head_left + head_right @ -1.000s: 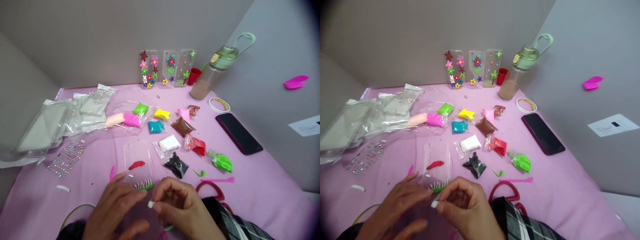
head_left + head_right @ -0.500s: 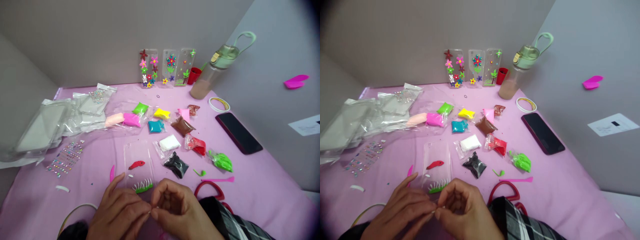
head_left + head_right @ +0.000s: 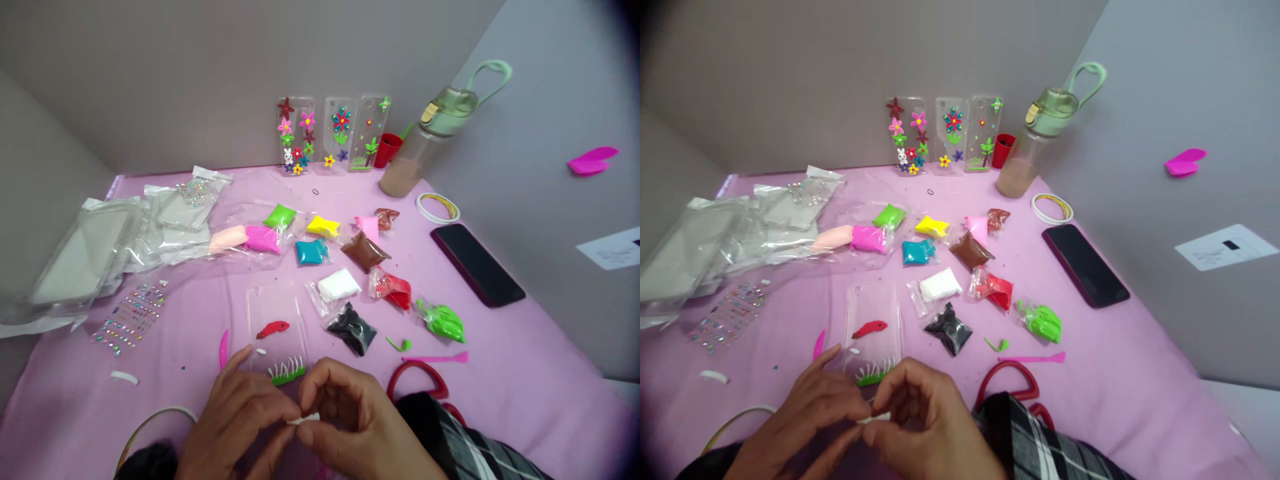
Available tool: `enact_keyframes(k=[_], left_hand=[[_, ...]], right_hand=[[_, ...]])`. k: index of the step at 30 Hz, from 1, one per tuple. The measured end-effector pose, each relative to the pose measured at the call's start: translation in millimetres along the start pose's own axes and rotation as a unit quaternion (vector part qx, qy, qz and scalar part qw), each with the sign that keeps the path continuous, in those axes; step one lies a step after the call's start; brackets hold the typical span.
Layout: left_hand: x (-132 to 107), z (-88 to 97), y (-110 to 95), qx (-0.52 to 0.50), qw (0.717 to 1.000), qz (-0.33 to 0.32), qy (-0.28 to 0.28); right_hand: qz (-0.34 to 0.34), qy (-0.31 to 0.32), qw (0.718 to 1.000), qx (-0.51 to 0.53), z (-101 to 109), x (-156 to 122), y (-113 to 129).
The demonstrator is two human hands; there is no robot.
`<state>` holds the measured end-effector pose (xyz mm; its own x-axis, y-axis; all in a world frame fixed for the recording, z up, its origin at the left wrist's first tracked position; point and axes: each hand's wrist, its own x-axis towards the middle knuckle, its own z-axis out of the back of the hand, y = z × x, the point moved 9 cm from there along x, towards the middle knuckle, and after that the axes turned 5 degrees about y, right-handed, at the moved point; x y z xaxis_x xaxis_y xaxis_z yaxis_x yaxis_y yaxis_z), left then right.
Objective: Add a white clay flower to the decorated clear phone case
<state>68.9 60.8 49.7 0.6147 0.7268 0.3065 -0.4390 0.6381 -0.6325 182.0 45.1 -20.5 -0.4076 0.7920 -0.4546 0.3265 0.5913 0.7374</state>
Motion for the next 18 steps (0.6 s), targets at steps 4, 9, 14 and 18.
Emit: enact_keyframes(k=[4,9,14,18], left_hand=[[1.8,1.7,-1.9,0.020,1.000,-0.014,-0.020],[4.5,-1.4,-3.2,0.021,1.000,-0.020,-0.011],[3.0,0.0,-3.2,0.014,1.000,-0.015,0.004],[3.5,-2.5,-1.8,0.010,1.000,-0.005,0.011]], right_hand=[[0.007,-0.003,1.000,0.030,1.8,0.1,-2.0],[0.006,-0.017,1.000,0.002,3.2,-1.2,0.2],[0.021,-0.033,0.997,-0.069,4.5,-3.1,10.2],[0.041,-0.043,0.990,-0.127,2.6,-5.8,17.5]])
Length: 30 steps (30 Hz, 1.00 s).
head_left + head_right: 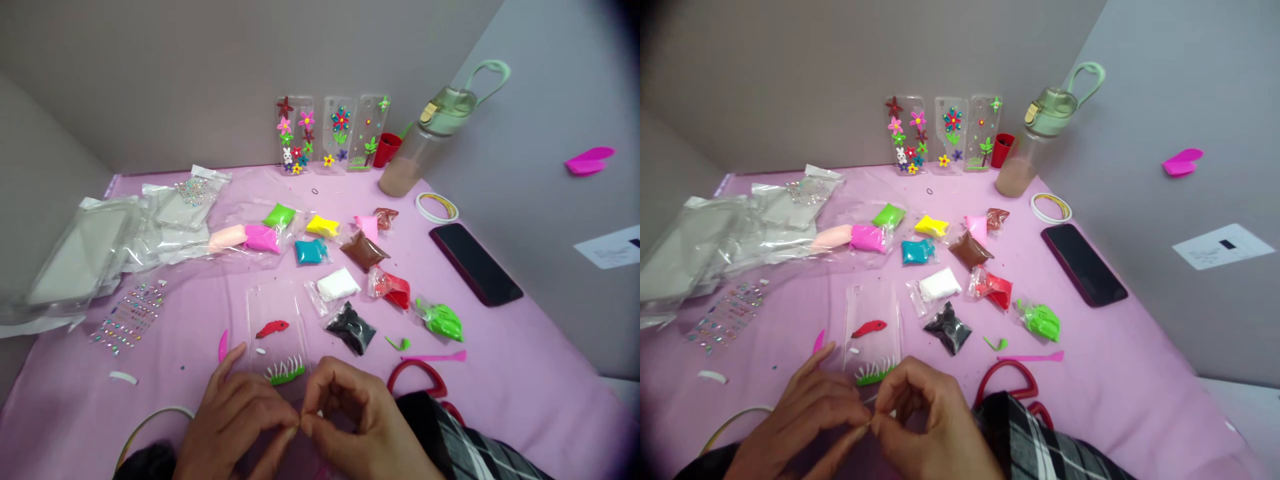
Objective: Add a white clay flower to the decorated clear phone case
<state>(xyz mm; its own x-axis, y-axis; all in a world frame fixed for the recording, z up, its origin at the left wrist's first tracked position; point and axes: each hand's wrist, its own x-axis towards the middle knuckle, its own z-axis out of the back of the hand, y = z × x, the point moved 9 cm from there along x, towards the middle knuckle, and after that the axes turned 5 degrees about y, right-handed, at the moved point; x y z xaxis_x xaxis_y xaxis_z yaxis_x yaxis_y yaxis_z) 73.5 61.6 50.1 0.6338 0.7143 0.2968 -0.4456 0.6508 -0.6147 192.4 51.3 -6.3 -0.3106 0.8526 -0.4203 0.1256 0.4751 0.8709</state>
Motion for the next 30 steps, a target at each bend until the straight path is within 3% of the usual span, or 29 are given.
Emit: enact_keyframes(k=[6,8,11,13,18,30], left_hand=[[-10.2,-18.8,13.3,-0.097,0.991,0.065,0.066],[-17.7,-14.0,25.8,-0.120,0.985,0.113,0.045],[-31.9,6.6,49.6,-0.107,0.974,0.195,-0.048],[-38.3,15.0,59.2,-0.092,0.967,0.223,-0.080],[-35.1,11.4,60.7,-0.120,0.967,0.217,-0.056],[-59.3,12.1,77.4,-0.169,0.917,0.326,-0.155]], right_hand=[[0.002,0.010,1.000,-0.017,-4.4,-2.0,3.8],[0.007,0.003,1.000,0.018,-0.4,-1.7,5.2],[0.001,-0.028,0.997,0.071,8.9,-2.3,4.6],[-0.010,-0.024,0.995,0.094,8.7,-3.3,3.3],[-0.025,0.009,0.993,0.117,-0.3,-5.9,4.0],[-0.026,0.037,0.991,0.126,-5.9,-6.1,7.6]])
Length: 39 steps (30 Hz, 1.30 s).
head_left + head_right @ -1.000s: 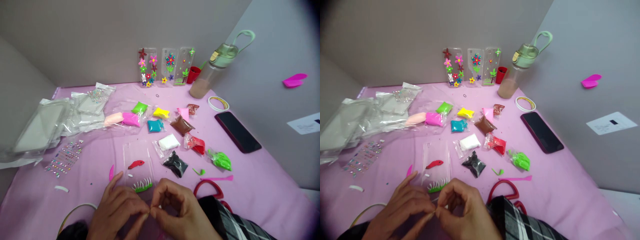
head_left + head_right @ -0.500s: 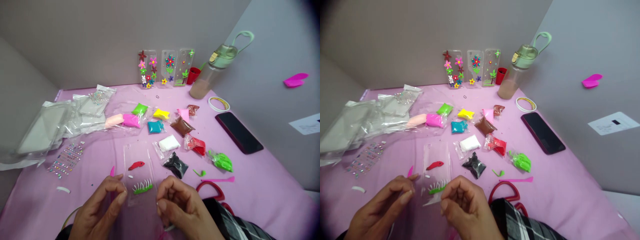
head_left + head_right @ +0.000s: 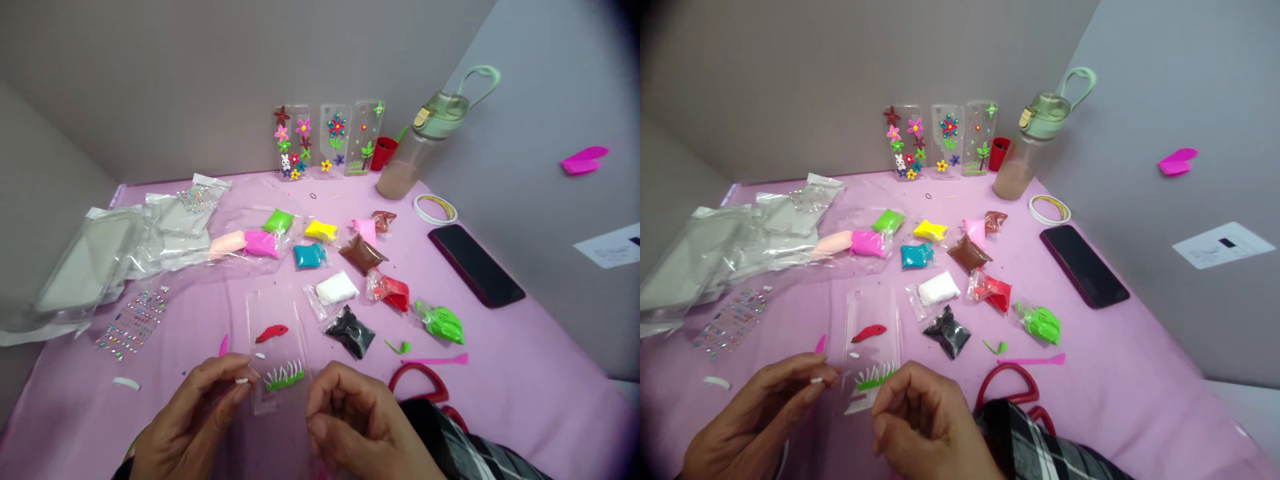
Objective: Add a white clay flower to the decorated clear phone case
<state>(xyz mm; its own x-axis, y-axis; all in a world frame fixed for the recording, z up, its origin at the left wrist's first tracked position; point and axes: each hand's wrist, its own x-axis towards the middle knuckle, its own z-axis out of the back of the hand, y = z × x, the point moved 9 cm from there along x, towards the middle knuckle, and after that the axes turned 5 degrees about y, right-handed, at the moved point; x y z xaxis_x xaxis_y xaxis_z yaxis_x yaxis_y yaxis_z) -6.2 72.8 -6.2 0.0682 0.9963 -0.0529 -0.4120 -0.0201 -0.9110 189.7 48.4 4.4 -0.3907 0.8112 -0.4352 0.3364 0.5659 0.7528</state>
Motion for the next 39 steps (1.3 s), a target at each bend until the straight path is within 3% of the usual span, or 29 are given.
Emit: enact_keyframes(k=[4,11,20,25,31,39], left_hand=[[1.0,-3.1,-4.5,-0.016,0.999,-0.025,0.037],[4.9,1.4,-3.3,-0.025,1.000,-0.008,0.013],[6.7,-2.7,-13.4,0.024,0.998,-0.051,0.027],[6.7,-1.3,-9.0,-0.005,1.000,-0.015,0.006],[6.1,-1.8,-0.9,-0.013,0.999,0.020,0.025],[10.3,0.3,-10.0,0.000,1.000,-0.008,0.008]], right_hand=[[0.008,0.010,1.000,-0.007,0.1,-0.4,-0.7],[0.003,0.007,1.000,-0.009,-1.2,-2.2,0.1],[0.006,0.010,1.000,0.000,-0.2,0.7,-1.1],[0.003,0.000,1.000,-0.002,0.4,0.1,0.4],[0.000,0.002,1.000,-0.002,0.1,-2.1,1.1],[0.001,0.005,1.000,-0.004,1.0,-0.8,-1.5]])
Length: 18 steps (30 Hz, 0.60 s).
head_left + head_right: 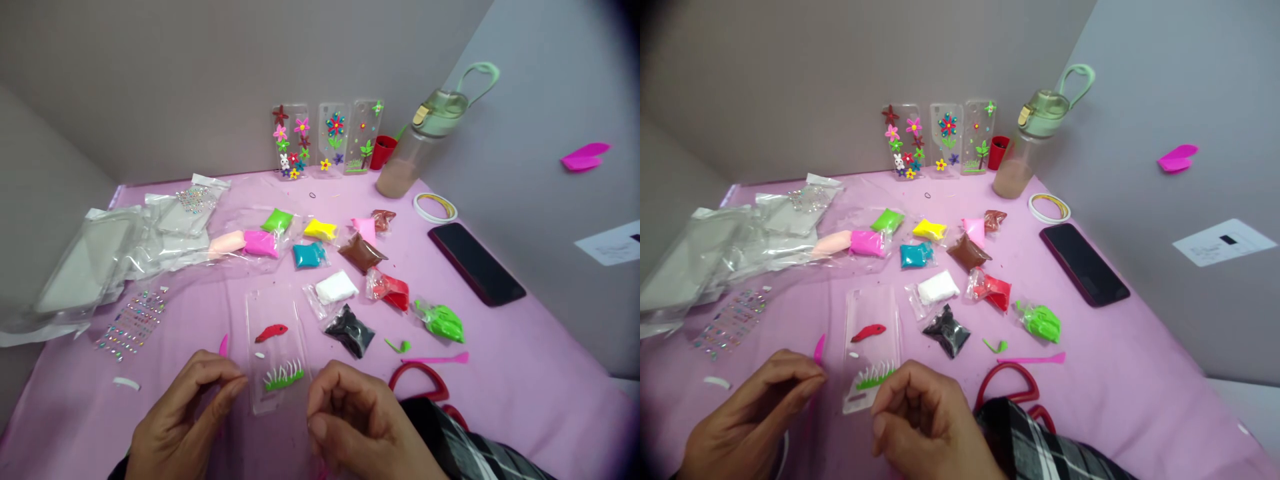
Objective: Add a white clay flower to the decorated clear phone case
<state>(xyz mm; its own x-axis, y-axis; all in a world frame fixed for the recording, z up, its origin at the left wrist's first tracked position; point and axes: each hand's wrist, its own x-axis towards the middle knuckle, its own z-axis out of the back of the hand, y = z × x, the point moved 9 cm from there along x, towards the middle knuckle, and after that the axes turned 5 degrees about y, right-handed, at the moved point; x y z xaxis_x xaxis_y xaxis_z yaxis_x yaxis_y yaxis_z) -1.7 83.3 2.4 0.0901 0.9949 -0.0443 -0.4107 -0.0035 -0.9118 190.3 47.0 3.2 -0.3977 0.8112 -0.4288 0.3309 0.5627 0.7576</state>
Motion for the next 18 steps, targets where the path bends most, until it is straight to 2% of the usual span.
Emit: enact_keyframes(k=[3,8,14,18], left_hand=[[-0.9,-4.0,0.6,0.006,1.000,-0.008,0.010],[-7.4,0.7,19.4,-0.047,0.997,0.058,-0.036],[-1.5,-1.8,4.2,0.038,0.999,-0.012,0.035],[0.2,1.0,-2.9,0.053,0.997,-0.044,0.020]], right_hand=[[-0.006,-0.002,1.000,0.003,-0.6,-0.6,-1.0],[-0.009,-0.002,1.000,0.002,-0.2,-1.8,-0.8],[-0.001,0.004,1.000,0.007,-0.4,0.2,0.3],[0.002,0.004,1.000,0.001,-0.7,-0.4,0.5]])
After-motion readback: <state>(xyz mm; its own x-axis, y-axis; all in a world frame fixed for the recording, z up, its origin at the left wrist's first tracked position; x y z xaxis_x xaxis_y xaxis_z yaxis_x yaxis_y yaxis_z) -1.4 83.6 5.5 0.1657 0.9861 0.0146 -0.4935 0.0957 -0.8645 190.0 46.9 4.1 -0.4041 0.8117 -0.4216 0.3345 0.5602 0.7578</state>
